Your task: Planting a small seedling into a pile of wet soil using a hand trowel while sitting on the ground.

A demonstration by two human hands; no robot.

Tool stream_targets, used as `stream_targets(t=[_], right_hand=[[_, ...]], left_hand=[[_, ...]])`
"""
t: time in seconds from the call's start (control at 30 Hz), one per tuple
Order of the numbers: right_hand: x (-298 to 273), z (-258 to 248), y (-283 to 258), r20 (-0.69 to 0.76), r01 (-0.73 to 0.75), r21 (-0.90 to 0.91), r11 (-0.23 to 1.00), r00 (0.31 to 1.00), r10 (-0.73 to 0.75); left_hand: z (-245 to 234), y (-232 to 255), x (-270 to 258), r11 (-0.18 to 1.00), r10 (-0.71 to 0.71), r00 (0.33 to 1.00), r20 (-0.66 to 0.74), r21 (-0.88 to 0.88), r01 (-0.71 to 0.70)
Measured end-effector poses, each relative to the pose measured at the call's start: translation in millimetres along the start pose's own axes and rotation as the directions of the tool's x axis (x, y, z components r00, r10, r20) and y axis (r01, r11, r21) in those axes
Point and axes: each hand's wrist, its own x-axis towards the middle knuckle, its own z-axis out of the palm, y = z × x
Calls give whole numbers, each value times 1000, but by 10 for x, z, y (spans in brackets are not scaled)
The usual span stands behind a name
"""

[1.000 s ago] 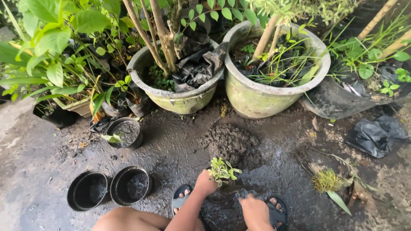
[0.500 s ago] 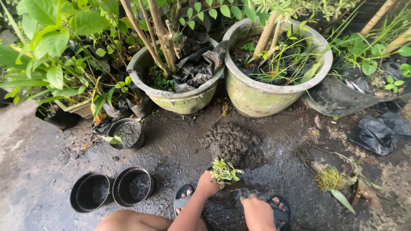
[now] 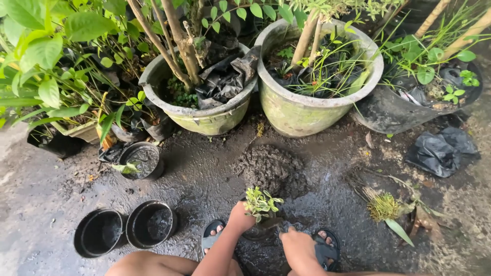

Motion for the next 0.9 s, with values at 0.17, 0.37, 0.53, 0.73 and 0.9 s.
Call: stream_targets(t=[0.17, 0.37, 0.53, 0.73, 0.9], right_hand=[[-174, -96, -28, 23, 105, -27, 994, 994, -104], [-128, -120, -66, 87, 41, 24, 999, 995, -43], [-93, -124, -37, 133, -14, 65, 998, 991, 5], [-259, -405, -105, 261, 53, 19, 998, 964, -56], [-62, 46, 40, 65, 13, 65, 998, 998, -17]], left_hand=[[-16, 39, -2, 998, -67, 996, 66, 14, 66], [56, -54, 23, 999, 10, 1000, 16, 38, -11], [82, -58, 34, 1000, 3, 999, 41, 14, -4], [119, -104, 26, 1000, -24, 998, 55, -12, 25], [143, -141, 80, 995, 50, 998, 28, 85, -53]])
